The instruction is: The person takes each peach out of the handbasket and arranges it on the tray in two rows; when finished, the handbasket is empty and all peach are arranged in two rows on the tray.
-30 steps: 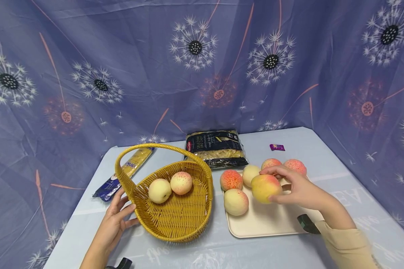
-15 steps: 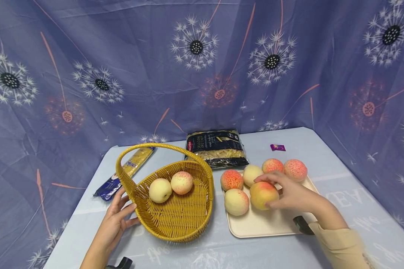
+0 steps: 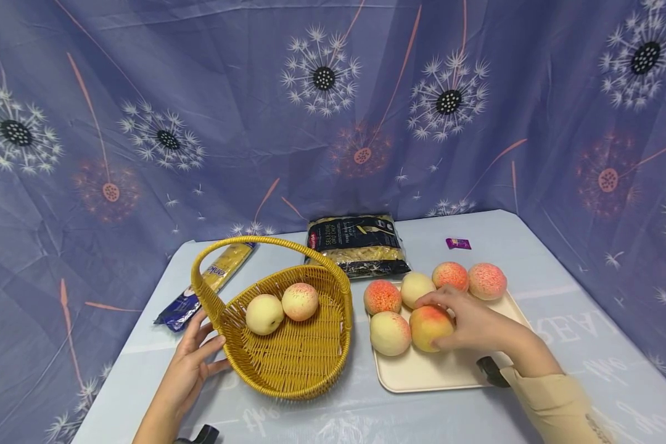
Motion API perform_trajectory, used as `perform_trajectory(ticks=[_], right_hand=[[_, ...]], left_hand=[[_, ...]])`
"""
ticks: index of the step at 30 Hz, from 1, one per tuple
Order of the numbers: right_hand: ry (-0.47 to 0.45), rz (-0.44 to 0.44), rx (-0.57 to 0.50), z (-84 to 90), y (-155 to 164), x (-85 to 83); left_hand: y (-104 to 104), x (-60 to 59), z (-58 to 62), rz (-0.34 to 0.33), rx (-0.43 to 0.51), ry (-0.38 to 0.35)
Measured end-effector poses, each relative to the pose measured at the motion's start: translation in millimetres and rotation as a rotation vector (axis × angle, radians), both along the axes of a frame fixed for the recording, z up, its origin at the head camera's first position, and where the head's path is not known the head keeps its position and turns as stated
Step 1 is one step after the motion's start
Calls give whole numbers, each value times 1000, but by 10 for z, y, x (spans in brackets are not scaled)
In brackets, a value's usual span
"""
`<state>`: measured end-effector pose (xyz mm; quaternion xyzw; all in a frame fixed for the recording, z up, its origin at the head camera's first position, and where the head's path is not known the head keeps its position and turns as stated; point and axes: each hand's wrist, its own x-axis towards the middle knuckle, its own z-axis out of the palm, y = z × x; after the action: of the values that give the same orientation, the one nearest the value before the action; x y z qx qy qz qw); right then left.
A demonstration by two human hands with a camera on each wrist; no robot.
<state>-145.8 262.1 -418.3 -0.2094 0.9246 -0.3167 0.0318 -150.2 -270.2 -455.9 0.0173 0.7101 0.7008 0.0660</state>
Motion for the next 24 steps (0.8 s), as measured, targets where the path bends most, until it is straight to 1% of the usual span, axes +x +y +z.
perform_trajectory(ticks=[7, 11, 15, 20, 24], right_hand=[[-34, -3, 5, -30, -27, 2], [-44, -5, -16, -56, -11, -6], [-70, -8, -63, -86, 24, -15], [-146, 10, -165, -127, 60, -7], [-175, 19, -201, -155, 91, 3]], left_hand=[[-3, -9, 5, 6, -8, -10], [-8, -12, 6, 5, -11, -14], [-10, -8, -1, 2, -13, -9], [-6, 4, -8, 2, -11, -2], [-3, 6, -9, 6, -10, -2]])
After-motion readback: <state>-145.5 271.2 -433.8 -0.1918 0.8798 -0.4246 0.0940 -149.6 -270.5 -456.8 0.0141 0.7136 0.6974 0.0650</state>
